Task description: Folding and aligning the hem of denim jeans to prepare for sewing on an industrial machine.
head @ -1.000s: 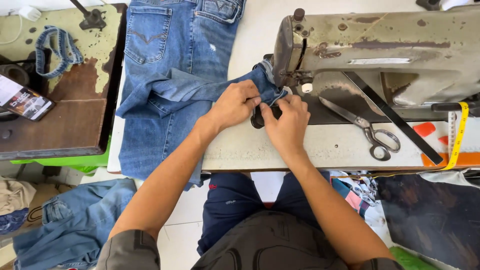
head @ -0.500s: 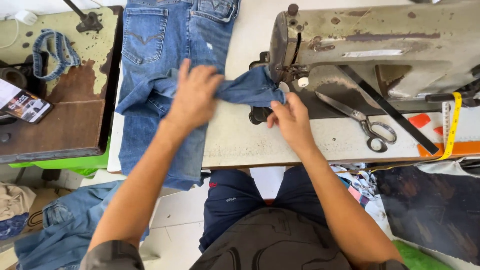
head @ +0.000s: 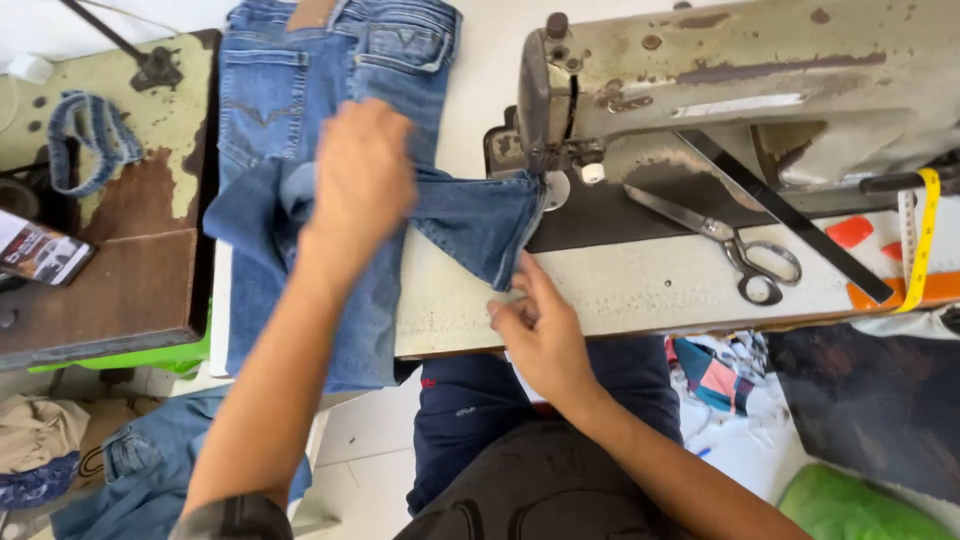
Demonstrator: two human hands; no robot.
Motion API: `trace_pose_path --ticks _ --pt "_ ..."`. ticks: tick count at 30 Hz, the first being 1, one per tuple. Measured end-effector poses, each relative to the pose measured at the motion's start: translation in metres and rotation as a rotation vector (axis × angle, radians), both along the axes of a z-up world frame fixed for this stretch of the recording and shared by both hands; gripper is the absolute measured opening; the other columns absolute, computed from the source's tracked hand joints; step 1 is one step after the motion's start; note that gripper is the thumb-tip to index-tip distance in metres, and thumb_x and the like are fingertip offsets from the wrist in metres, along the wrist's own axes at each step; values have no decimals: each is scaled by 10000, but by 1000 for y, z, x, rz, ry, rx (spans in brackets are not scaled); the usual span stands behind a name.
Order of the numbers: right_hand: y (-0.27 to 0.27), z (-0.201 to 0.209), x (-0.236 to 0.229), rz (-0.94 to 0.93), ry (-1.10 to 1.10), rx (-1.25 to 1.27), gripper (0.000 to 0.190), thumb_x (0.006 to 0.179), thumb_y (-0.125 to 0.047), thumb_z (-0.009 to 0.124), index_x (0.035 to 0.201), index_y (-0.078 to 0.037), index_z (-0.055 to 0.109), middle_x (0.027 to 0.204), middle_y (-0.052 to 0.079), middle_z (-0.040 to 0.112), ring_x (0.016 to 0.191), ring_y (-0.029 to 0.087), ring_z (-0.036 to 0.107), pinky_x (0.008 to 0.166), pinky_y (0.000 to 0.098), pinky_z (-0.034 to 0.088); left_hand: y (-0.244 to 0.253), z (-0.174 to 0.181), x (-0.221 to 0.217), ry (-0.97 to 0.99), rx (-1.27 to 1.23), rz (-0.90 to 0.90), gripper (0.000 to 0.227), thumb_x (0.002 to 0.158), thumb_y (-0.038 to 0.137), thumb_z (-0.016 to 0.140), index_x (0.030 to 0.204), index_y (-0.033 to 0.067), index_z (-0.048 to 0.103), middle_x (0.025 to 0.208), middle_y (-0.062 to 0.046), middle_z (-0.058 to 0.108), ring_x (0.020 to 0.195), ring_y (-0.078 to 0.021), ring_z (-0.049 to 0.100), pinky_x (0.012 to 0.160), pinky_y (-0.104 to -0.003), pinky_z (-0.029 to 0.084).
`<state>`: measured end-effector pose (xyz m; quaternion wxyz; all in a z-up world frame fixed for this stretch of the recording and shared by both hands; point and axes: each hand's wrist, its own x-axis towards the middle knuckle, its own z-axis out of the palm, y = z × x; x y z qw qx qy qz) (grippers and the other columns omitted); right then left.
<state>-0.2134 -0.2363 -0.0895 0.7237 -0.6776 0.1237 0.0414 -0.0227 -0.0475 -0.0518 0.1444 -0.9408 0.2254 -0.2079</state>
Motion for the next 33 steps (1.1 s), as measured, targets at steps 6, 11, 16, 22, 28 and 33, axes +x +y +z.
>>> trace_pose_path --ticks 6,11,16,22,28,33 --pt "-7 -25 -5 104 -576 -708 292 916 -184 741 1133 -7 658 896 95 642 893 268 670 723 333 545 -76 -49 -73 492 -429 -132 303 806 316 718 1034 144 618 847 -60 666 745 -347 732 652 -481 599" --pt "-18 -17 -1 181 -760 -849 208 879 -136 674 1078 -93 719 1142 101 680 1269 359 540 1066 507 359 -82 -18 -85 445 -423 -191 257 856 338 733 971 126 643 839 -69 643 728 -345 735 628 -473 605" --pt "-16 -29 -3 228 -880 -753 187 861 -146 695 1045 -119 708 1223 131 650 1280 373 565 1144 591 300 -77 -65 -71 501 -240 -51 290 752 287 753 941 137 594 768 -64 647 674 -360 734 572 -486 604" --pt "-36 -36 30 302 -938 -942 372 774 -213 727 1116 -70 700 1318 229 643 1326 408 554 1152 669 242 -78 -22 -68 409 -323 -112 100 828 177 619 862 87 645 660 -103 648 609 -396 715 525 -499 574" --pt "-15 -37 -14 607 -849 -918 590 765 -298 727 1303 -69 650 1401 265 566 1392 471 439 1161 689 211 -90 -49 -96 376 -189 -379 104 864 196 590 867 134 674 670 -56 693 580 -291 728 520 -406 569" --pt "-89 -9 -7 504 -830 -815 275 884 -216 697 1134 -106 728 1249 130 709 1235 362 630 1044 555 446 -91 -2 -85 545 -417 -344 324 1009 291 555 897 19 689 821 -212 695 633 -466 698 573 -547 569"
